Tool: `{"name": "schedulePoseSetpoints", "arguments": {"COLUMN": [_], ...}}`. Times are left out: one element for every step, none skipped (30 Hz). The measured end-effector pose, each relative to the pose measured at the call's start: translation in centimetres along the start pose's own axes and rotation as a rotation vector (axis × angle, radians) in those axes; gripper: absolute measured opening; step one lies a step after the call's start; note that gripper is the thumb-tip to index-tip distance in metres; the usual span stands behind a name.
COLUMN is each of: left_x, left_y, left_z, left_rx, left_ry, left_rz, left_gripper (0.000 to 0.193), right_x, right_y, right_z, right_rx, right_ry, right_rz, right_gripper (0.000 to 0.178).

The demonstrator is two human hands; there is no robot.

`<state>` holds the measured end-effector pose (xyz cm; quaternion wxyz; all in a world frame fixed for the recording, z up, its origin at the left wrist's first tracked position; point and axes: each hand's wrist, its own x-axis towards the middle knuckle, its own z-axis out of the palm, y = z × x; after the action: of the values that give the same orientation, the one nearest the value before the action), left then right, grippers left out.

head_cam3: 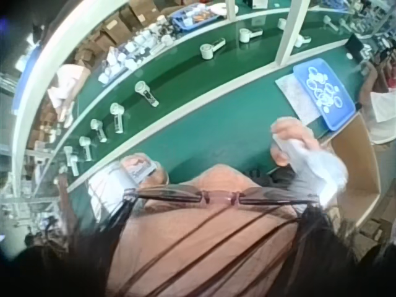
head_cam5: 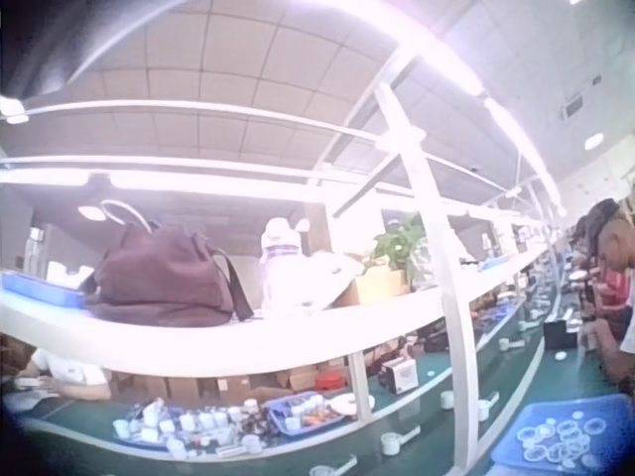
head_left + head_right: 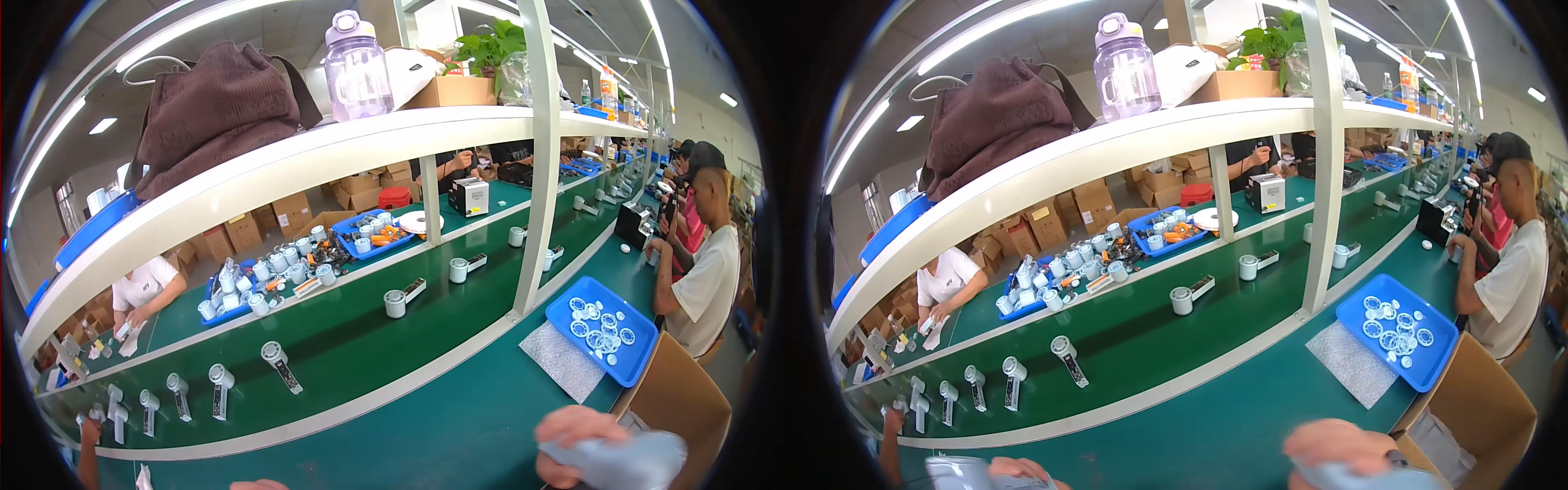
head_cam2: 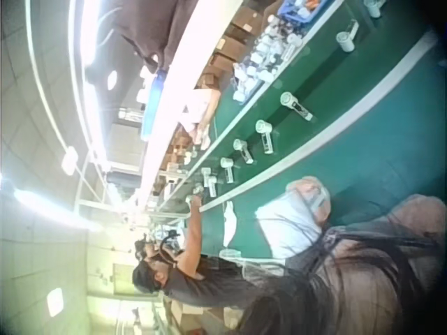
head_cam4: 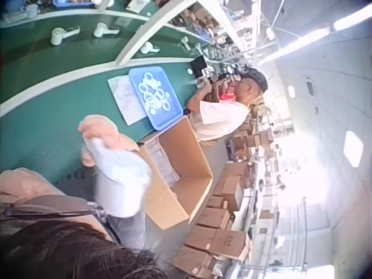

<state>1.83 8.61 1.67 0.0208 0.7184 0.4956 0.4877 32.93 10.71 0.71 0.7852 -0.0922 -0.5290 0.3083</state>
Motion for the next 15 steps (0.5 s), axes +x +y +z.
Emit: {"name": "schedulePoseSetpoints", "arguments": {"left_x": [0.0,0.0,-2.6,-5.9,-6.2,-7.1,-7.9,-8.7,-9.9,-11.3,-11.8,-10.6,-8.9,-6.9,-5.0], "left_y": [0.2,0.2,-2.2,-4.4,-4.7,-6.6,-7.7,-8.7,-10.4,-12.3,-13.2,-12.1,-10.9,-9.1,-6.2], "left_z": [-0.6,-0.9,0.2,0.6,0.8,2.1,3.4,4.6,5.9,6.9,7.3,6.8,6.2,5.3,4.1], "left_rx": [0.288,0.572,0.151,-0.237,-0.228,-0.449,-0.407,-0.362,-0.402,-0.432,-0.459,-0.517,-0.571,-0.621,-0.653], "left_ry": [-0.119,-0.241,-0.137,-0.003,-0.133,-0.219,-0.320,-0.421,-0.420,-0.406,-0.389,-0.228,-0.062,0.113,0.311], "left_rz": [0.079,0.157,-0.004,-0.180,-0.405,-0.569,-0.591,-0.608,-0.608,-0.611,-0.610,-0.633,-0.652,-0.670,-0.529], "left_gripper": [0.027,0.026,0.031,0.038,0.038,0.038,0.038,0.039,0.038,0.037,0.037,0.035,0.033,0.031,0.025], "right_x": [0.1,0.0,-1.5,-1.4,-1.8,-2.7,-4.4,-6.5,-7.5,-7.2,-6.4,-5.0,-3.4,-1.0,-0.1], "right_y": [1.5,2.9,3.6,4.4,5.3,6.0,6.9,7.9,8.2,8.3,8.5,8.5,7.8,5.9,4.6], "right_z": [-1.3,-2.8,-3.6,-2.2,-2.4,-3.4,-5.0,-6.8,-7.8,-7.7,-7.5,-6.3,-4.8,-2.1,-1.5], "right_rx": [-0.502,-0.957,-0.788,-0.624,-0.722,-0.838,-0.920,-0.999,-1.076,-1.027,-0.976,-0.914,-0.827,-0.830,-0.703], "right_ry": [-0.419,-0.890,-0.648,-0.557,-0.658,-0.742,-0.812,-0.880,-0.946,-0.921,-0.894,-0.872,-0.695,-0.597,-0.587], "right_rz": [0.109,-0.014,0.226,0.614,0.757,0.897,0.993,1.087,1.176,1.055,0.930,0.813,0.827,0.604,0.308], "right_gripper": [0.036,0.030,0.030,0.034,0.036,0.038,0.038,0.038,0.038,0.038,0.038,0.038,0.038,0.034,0.026]}}
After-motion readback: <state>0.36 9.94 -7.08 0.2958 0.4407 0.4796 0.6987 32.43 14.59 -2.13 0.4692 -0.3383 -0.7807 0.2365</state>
